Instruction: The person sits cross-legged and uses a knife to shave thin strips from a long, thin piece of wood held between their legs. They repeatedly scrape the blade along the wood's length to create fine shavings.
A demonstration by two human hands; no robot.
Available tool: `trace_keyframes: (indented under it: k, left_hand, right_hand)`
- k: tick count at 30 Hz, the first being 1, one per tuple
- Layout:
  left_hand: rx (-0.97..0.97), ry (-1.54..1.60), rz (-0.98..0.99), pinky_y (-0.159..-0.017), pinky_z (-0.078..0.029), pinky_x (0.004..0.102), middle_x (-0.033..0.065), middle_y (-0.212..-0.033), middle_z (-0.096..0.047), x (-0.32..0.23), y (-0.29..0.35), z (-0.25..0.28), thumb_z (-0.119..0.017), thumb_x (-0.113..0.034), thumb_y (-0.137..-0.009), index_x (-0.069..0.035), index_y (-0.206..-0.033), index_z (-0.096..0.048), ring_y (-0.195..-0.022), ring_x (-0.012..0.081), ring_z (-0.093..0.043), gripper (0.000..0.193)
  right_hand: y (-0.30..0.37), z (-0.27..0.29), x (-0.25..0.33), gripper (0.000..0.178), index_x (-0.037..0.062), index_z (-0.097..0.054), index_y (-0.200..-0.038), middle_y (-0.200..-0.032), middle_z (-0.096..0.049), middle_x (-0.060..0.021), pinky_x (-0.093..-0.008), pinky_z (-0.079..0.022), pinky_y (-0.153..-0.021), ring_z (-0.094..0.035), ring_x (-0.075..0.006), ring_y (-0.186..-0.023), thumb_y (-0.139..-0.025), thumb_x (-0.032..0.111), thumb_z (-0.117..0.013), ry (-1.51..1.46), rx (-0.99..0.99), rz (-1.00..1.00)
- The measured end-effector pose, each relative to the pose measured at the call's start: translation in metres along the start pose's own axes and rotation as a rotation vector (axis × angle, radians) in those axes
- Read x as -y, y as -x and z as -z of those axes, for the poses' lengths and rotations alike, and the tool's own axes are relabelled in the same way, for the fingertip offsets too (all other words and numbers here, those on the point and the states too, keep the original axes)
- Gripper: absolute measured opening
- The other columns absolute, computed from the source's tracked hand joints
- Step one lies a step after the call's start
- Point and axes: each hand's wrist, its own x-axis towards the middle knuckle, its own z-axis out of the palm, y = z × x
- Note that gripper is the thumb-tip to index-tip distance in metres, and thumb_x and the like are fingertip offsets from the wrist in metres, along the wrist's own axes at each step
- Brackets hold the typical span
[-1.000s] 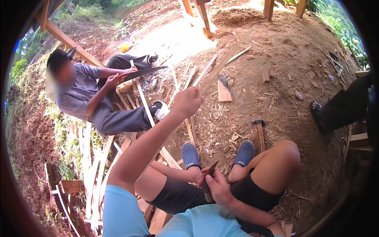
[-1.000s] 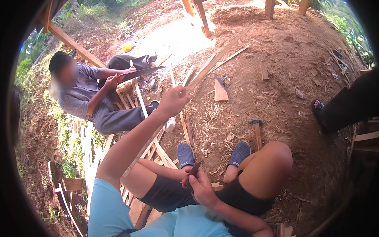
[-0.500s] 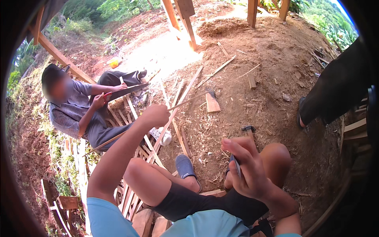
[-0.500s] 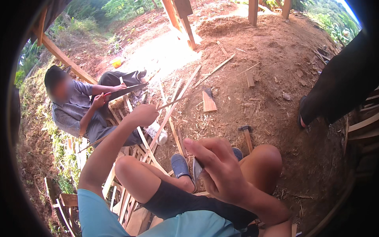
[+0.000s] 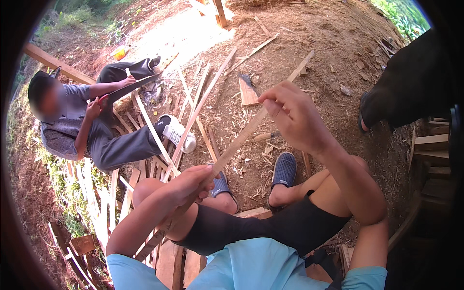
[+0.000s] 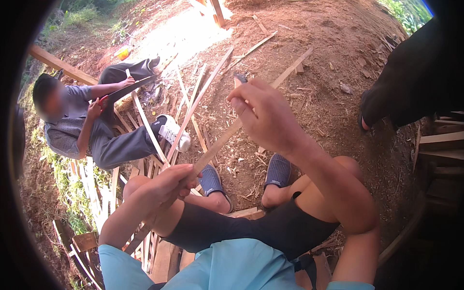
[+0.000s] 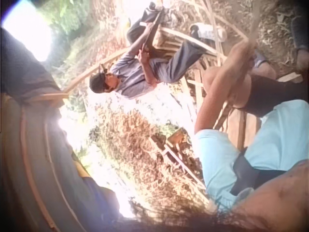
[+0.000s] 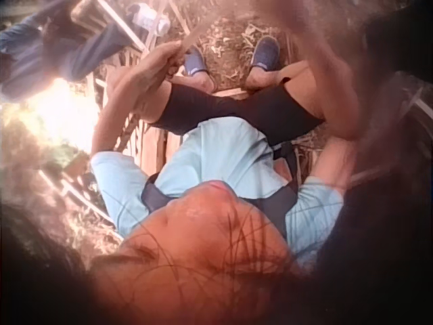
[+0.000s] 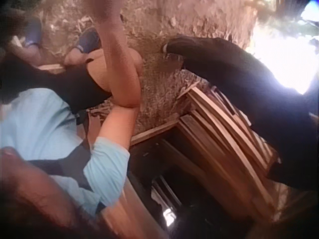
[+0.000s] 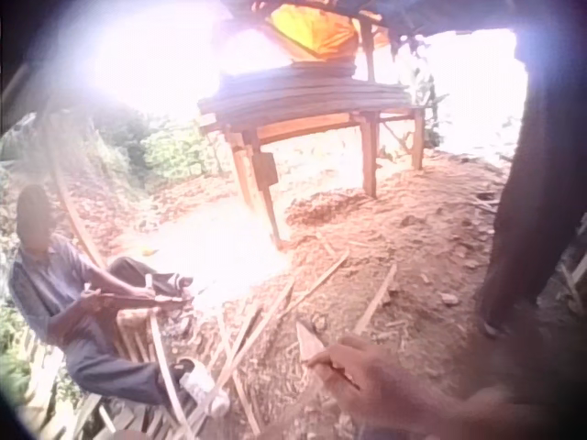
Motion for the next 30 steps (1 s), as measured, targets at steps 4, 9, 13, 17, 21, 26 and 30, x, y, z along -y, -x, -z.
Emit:
trace_keyframes:
  k: [4, 9, 13, 17, 21, 26, 30]
  left_hand:
    - [0.022, 0.118, 0.027, -0.045, -0.034, 0.0232, -0.0010, -0.068, -0.046, -0.021, -0.003, -0.001, -0.033, -0.041, -0.098, -0.007, -0.106, -0.051, -0.049, 0.0082, -0.041, 0.039]
    - [-0.085, 0.298, 0.028, -0.044, -0.034, 0.0250, 0.0004, -0.065, -0.042, 0.007, -0.001, -0.005, -0.033, -0.045, -0.097, -0.007, -0.108, -0.045, -0.047, 0.0102, -0.039, 0.041]
    - [-0.100, 0.371, 0.161, -0.042, -0.033, 0.0257, 0.0014, -0.064, -0.040, 0.019, -0.009, -0.008, -0.029, -0.048, -0.097, -0.007, -0.108, -0.041, -0.043, 0.0115, -0.037, 0.044]
    - [-0.106, 0.225, 0.111, -0.045, -0.033, 0.0250, 0.0001, -0.062, -0.038, 0.015, -0.026, -0.012, -0.026, -0.050, -0.097, -0.007, -0.107, -0.044, -0.044, 0.0111, -0.038, 0.048]
    - [-0.238, 0.031, 0.076, -0.043, -0.032, 0.0213, -0.0019, -0.061, -0.040, 0.013, -0.037, -0.009, -0.036, -0.038, -0.098, -0.008, -0.104, -0.045, -0.044, 0.0088, -0.040, 0.032]
    - [-0.178, 0.077, 0.059, -0.041, -0.032, 0.0204, -0.0035, -0.062, -0.042, -0.005, -0.053, 0.000, -0.041, -0.035, -0.097, -0.008, -0.102, -0.045, -0.044, 0.0071, -0.040, 0.028]
    - [-0.089, 0.232, -0.058, -0.038, -0.034, 0.0190, -0.0027, -0.064, -0.044, 0.020, -0.064, 0.004, -0.043, -0.039, -0.096, -0.008, -0.097, -0.044, -0.044, 0.0062, -0.043, 0.030]
  right_hand:
    - [-0.012, 0.020, -0.053, 0.021, -0.0017, -0.060, -0.098, -0.078, -0.059, -0.0092, -0.0319, -0.045, -0.064, -0.056, -0.0183, -0.070, -0.091, 0.014, -0.048, -0.124, -0.076, -0.381]
    - [0.033, -0.029, -0.177, 0.032, -0.0005, -0.061, -0.101, -0.095, -0.064, -0.0152, -0.0359, -0.047, -0.079, -0.061, -0.0268, -0.088, -0.088, 0.026, -0.050, 0.226, 0.266, -0.881]
    - [0.083, -0.071, -0.263, 0.037, 0.0034, -0.061, -0.105, -0.103, -0.063, -0.0166, -0.0384, -0.047, -0.084, -0.060, -0.0296, -0.095, -0.084, 0.032, -0.053, 0.501, 0.626, -1.129]
    - [0.116, -0.122, -0.336, 0.041, 0.0040, -0.063, -0.100, -0.087, -0.067, -0.0148, -0.0332, -0.051, -0.067, -0.066, -0.0244, -0.066, -0.084, 0.040, -0.053, 0.351, 0.158, -1.312]
    - [0.072, -0.169, -0.328, 0.054, -0.0009, -0.061, -0.106, -0.096, -0.066, -0.0170, -0.0342, -0.053, -0.069, -0.067, -0.0254, -0.076, -0.084, 0.048, -0.051, 0.392, 0.059, -1.498]
    - [0.059, -0.162, -0.373, 0.044, 0.0023, -0.060, -0.100, -0.094, -0.062, -0.0131, -0.0372, -0.050, -0.061, -0.062, -0.0224, -0.078, -0.077, 0.040, -0.063, 0.158, -0.019, -1.548]
    - [0.091, -0.136, -0.389, 0.022, 0.0145, -0.052, -0.082, -0.068, -0.052, -0.0007, -0.0275, -0.043, -0.047, -0.053, -0.0134, -0.058, -0.079, 0.034, -0.063, -0.761, -0.382, -1.577]
